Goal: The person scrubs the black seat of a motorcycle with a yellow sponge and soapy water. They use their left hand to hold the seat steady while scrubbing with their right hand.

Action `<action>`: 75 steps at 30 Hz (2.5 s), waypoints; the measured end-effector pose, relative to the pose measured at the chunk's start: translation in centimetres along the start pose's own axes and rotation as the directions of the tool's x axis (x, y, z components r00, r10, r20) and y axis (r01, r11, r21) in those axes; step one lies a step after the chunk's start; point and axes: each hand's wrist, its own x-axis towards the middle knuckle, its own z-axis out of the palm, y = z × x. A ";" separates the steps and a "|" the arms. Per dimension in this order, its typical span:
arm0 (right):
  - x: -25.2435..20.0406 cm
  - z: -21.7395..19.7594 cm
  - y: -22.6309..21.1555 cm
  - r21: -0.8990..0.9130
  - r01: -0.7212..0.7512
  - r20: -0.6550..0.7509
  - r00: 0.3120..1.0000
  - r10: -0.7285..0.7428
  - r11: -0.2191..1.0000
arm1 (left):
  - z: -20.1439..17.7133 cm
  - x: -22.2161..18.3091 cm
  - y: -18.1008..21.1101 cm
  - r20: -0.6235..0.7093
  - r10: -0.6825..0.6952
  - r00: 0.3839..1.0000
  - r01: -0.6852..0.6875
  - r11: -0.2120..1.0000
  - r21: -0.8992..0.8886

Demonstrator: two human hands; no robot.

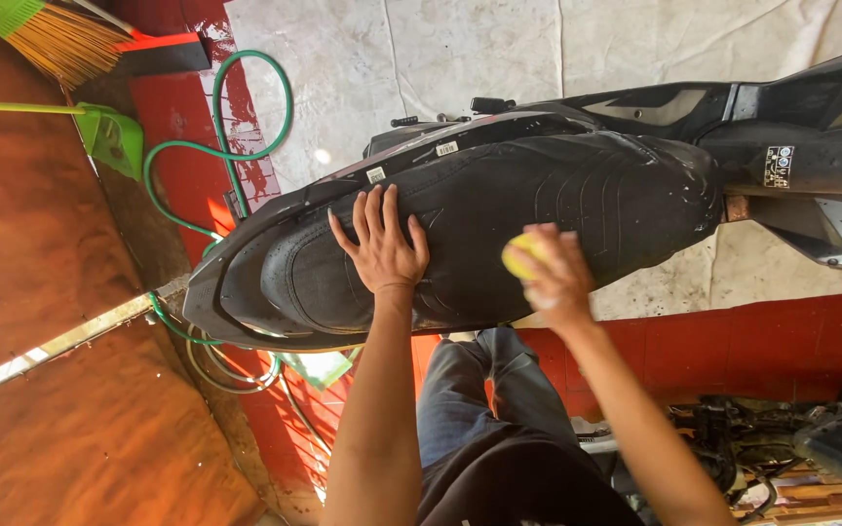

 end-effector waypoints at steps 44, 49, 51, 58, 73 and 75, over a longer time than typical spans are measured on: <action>11.7 3.1 -2.0 0.122 -0.161 0.039 0.987 0.157 0.979 | -0.3 0.0 0.3 0.021 0.016 1.000 -0.016 1.000 -0.006; 1.8 -2.5 3.4 0.051 0.014 0.063 0.998 -0.018 0.999 | -0.5 0.3 0.1 0.061 -0.008 0.998 0.009 1.000 -0.013; 0.2 -4.5 8.5 -0.102 -0.094 -0.060 0.994 0.088 0.990 | -0.5 0.3 0.0 0.062 -0.015 0.998 0.015 1.000 0.007; 5.5 2.6 16.5 -0.369 -0.513 -0.362 0.847 0.389 0.775 | -0.8 0.3 0.0 0.033 0.007 0.999 -0.007 1.000 0.005; -0.6 -2.1 0.9 0.044 -0.070 -0.081 0.994 0.074 0.997 | -0.7 0.2 0.0 0.078 -0.008 0.997 0.004 0.999 0.041; -2.2 -4.0 5.7 0.007 -0.262 -0.140 0.955 0.260 0.965 | -0.8 0.3 0.1 0.080 -0.008 0.997 0.006 1.000 0.026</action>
